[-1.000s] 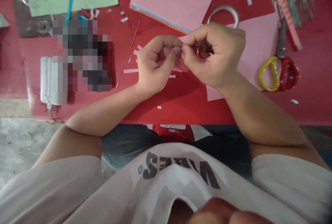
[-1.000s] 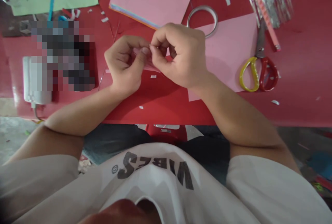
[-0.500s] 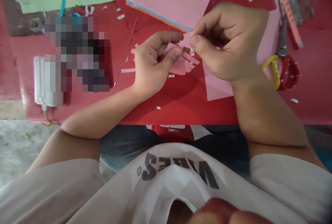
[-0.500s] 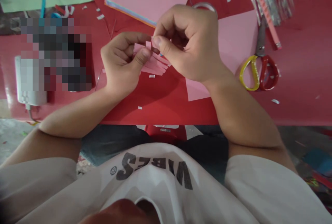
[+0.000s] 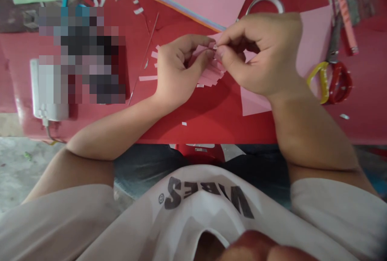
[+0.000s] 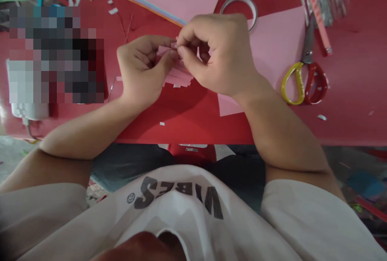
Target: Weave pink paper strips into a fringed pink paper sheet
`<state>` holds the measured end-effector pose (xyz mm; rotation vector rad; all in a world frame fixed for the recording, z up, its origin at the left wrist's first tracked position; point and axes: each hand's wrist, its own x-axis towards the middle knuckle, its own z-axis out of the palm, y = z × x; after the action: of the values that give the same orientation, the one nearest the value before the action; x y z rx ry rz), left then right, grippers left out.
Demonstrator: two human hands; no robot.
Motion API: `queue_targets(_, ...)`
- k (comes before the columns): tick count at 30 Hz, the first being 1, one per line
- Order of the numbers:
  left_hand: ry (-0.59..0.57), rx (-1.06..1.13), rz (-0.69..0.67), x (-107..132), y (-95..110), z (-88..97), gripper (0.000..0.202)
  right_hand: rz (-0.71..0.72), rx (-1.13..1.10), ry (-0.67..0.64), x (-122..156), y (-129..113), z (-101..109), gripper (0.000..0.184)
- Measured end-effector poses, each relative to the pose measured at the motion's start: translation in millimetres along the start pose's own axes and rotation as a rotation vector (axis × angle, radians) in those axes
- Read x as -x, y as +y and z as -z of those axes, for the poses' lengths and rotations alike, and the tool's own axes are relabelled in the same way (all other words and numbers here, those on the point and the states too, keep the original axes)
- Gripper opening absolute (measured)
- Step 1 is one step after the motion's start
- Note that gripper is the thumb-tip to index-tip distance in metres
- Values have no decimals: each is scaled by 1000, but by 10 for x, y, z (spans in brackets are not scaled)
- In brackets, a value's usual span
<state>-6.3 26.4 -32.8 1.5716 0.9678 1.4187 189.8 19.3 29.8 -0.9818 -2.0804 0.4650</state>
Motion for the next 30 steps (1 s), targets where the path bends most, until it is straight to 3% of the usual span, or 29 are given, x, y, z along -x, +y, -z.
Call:
queue_targets(8, 38, -156, -96, -16, 73, -1, 10, 82, 117, -20, 7, 4, -1, 13)
queue_targets(15, -71, -111, -91, -13, 96, 5, 13, 86, 131, -37, 6, 1, -6, 10)
queue_targets(30, -93, -113, -119, 5, 103, 5, 23, 43, 162, -74, 12, 25, 5, 10)
